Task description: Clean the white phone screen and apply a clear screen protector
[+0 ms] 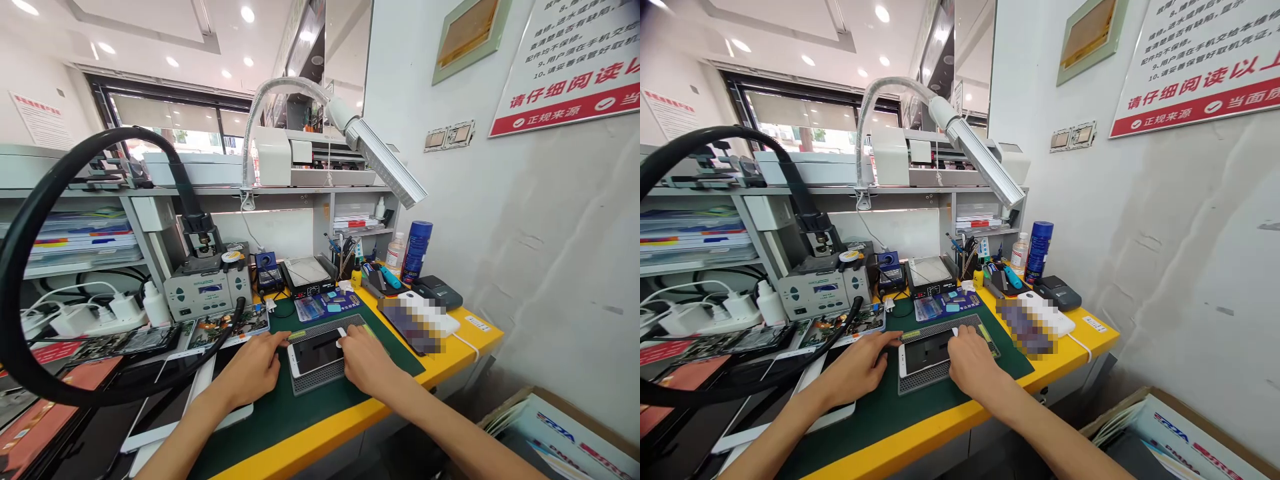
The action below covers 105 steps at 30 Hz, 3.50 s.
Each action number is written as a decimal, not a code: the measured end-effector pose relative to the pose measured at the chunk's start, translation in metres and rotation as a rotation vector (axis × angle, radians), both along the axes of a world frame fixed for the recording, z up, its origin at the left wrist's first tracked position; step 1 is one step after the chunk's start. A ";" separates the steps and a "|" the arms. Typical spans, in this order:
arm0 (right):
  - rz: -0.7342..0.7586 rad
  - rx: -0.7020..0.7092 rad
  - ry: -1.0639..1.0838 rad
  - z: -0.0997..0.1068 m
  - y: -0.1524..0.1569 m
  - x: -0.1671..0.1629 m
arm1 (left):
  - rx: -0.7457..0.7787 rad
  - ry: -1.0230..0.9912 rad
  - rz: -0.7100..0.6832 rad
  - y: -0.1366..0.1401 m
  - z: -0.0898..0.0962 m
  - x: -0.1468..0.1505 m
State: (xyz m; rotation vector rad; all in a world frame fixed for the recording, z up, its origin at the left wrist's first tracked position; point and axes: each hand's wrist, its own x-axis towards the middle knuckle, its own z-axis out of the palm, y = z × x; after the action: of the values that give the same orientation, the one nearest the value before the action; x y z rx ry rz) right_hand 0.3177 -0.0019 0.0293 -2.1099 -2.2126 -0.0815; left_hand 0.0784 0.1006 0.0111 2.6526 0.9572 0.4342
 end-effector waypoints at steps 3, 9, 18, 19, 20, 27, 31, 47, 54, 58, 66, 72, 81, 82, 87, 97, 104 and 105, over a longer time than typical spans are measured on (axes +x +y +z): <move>-0.014 -0.007 0.002 0.000 0.000 -0.016 | 0.018 -0.010 -0.012 0.000 -0.002 0.000; 0.050 0.014 0.027 -0.005 0.002 -0.060 | 0.047 -0.004 -0.013 0.000 -0.002 0.001; 0.326 0.094 0.042 -0.017 0.009 -0.080 | 0.055 0.020 -0.035 0.003 -0.004 -0.001; 0.357 0.100 0.056 -0.017 0.008 -0.075 | 0.055 0.019 -0.034 0.003 -0.004 -0.001; 0.386 0.103 0.074 -0.016 0.006 -0.069 | 0.056 0.018 -0.032 0.003 -0.004 -0.001; 0.457 -0.007 0.599 0.003 -0.021 -0.016 | 0.059 0.012 -0.027 0.002 -0.004 -0.001; 0.067 0.118 0.741 -0.003 -0.020 0.025 | 0.045 0.029 -0.030 0.002 -0.002 -0.002; -0.135 0.104 0.019 -0.020 -0.010 -0.021 | 0.022 0.060 -0.027 -0.001 0.002 -0.002; -0.052 0.135 -0.059 -0.029 0.006 -0.076 | 0.068 0.062 -0.024 -0.003 0.004 0.001; 0.183 0.145 0.094 -0.031 -0.002 -0.093 | 0.068 0.059 -0.021 -0.002 0.002 -0.001; 0.170 0.243 0.623 -0.015 -0.014 -0.030 | 0.060 0.058 -0.024 0.001 0.001 -0.004; -0.127 0.243 0.548 -0.023 -0.007 0.024 | 0.033 0.062 -0.028 -0.001 0.005 -0.005; -0.122 0.166 -0.010 -0.028 -0.013 -0.008 | 0.033 0.070 -0.032 0.000 0.004 -0.006; -0.120 0.146 -0.043 -0.026 -0.011 -0.016 | 0.035 0.069 -0.030 0.000 0.003 -0.006; -0.038 0.113 -0.085 -0.024 -0.001 -0.061 | 0.047 0.050 -0.024 0.002 0.000 -0.006; 0.348 0.144 0.477 -0.020 -0.032 -0.066 | 0.023 0.056 -0.027 0.001 0.001 -0.008; -0.043 0.225 0.597 -0.018 -0.012 0.015 | 0.002 0.075 -0.034 -0.001 0.006 -0.008; -0.084 0.223 0.599 -0.019 -0.007 0.023 | -0.007 0.076 -0.030 -0.002 0.007 -0.009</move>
State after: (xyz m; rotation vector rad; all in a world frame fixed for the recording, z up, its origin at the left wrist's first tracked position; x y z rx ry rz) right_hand 0.3409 -0.0090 0.0106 -1.7993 -1.6817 0.2531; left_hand 0.0698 0.0990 0.0178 2.6910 0.9373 0.3255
